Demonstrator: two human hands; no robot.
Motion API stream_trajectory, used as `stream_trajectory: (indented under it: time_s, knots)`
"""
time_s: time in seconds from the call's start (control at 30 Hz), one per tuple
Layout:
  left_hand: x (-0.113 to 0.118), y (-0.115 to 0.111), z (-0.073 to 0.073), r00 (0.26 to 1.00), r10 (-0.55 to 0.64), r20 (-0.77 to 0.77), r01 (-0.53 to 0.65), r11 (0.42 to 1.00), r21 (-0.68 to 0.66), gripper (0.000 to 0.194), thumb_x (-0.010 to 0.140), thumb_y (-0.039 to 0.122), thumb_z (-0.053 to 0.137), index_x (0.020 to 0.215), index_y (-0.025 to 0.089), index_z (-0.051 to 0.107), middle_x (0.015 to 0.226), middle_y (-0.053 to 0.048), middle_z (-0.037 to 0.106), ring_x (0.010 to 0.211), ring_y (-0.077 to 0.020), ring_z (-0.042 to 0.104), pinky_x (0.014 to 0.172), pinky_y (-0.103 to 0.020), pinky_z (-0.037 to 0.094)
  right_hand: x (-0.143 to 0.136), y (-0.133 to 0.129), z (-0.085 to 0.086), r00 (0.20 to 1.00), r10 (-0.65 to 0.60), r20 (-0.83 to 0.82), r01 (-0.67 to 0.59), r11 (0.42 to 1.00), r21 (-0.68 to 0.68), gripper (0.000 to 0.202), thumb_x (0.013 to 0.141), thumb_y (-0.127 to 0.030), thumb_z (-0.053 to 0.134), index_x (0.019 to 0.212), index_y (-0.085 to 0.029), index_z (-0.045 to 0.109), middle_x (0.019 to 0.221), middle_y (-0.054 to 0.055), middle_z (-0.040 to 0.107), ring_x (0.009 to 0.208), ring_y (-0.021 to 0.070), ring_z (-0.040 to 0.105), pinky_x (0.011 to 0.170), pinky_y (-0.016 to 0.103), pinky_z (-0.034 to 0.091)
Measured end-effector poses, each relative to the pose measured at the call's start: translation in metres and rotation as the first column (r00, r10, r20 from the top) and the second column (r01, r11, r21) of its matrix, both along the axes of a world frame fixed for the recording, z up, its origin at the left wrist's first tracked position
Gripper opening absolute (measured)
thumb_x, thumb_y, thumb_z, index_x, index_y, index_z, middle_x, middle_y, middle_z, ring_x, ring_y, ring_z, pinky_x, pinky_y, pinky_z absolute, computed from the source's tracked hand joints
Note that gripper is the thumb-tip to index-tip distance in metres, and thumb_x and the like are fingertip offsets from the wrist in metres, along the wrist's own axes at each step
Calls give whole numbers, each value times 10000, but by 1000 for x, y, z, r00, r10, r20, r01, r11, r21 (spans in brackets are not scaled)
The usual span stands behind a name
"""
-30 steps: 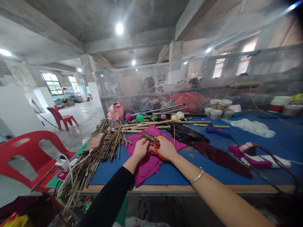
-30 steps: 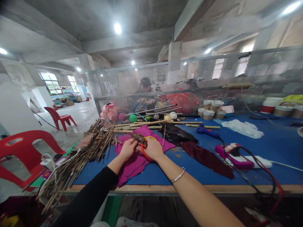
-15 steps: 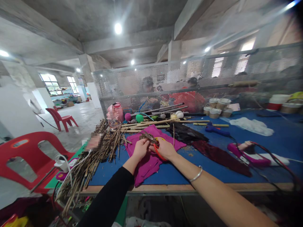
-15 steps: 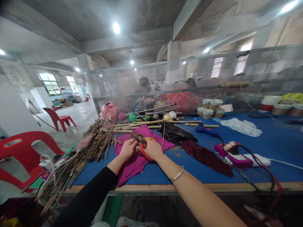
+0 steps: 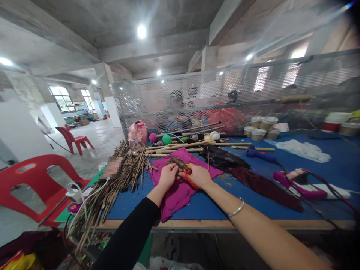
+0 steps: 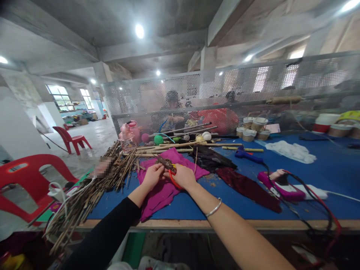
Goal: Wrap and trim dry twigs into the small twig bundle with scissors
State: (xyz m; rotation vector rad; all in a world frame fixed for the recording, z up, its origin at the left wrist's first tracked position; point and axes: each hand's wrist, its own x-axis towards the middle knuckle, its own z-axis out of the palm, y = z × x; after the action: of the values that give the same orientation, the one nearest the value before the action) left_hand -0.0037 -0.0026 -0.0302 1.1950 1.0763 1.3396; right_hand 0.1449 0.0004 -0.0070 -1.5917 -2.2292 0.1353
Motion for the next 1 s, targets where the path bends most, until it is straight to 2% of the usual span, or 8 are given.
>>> stream_trajectory:
  time_s: [0.17,0.4,0.57,0.77,1.0]
  knots:
    - [-1,1,1,998,67,-22,-67,998,0,201,696,286,578,808,126,630,681,-26,641,435,-68,504,420,-181,406,0,-3,1,999,31,-37,-31,999,23,530,701,-616,497,1055,-222,527,975,66,626,914,228,586,710,283,403]
    - [-1,-1,2,995,86,-52,-85,996,34,217,676,303,586,755,106,633,614,-20,619,398,-64,459,386,-181,362,-2,-2,0,998,39,-41,-37,998,52,502,688,-593,532,977,-182,546,928,85,621,892,223,575,711,285,396]
    - [0,-2,3,994,92,-57,-88,994,68,233,675,315,584,763,105,638,598,-13,608,387,-61,440,385,-183,351,-1,-1,-2,999,35,-35,-34,999,26,504,721,-610,473,1021,-208,522,935,72,633,885,230,590,685,292,402]
    - [-1,-4,5,996,57,-67,-49,992,120,257,674,305,593,807,96,662,560,-3,585,389,-52,407,391,-175,321,0,0,-1,1000,13,-25,-13,1000,14,514,709,-655,442,967,-222,539,922,68,648,858,234,603,672,289,402]
    - [-3,0,0,997,60,-47,-58,998,40,290,668,275,610,886,92,669,706,-56,652,445,-69,490,449,-190,396,1,0,0,1000,-8,15,8,1000,-21,508,714,-660,430,924,-225,586,888,77,661,825,228,614,655,270,395]
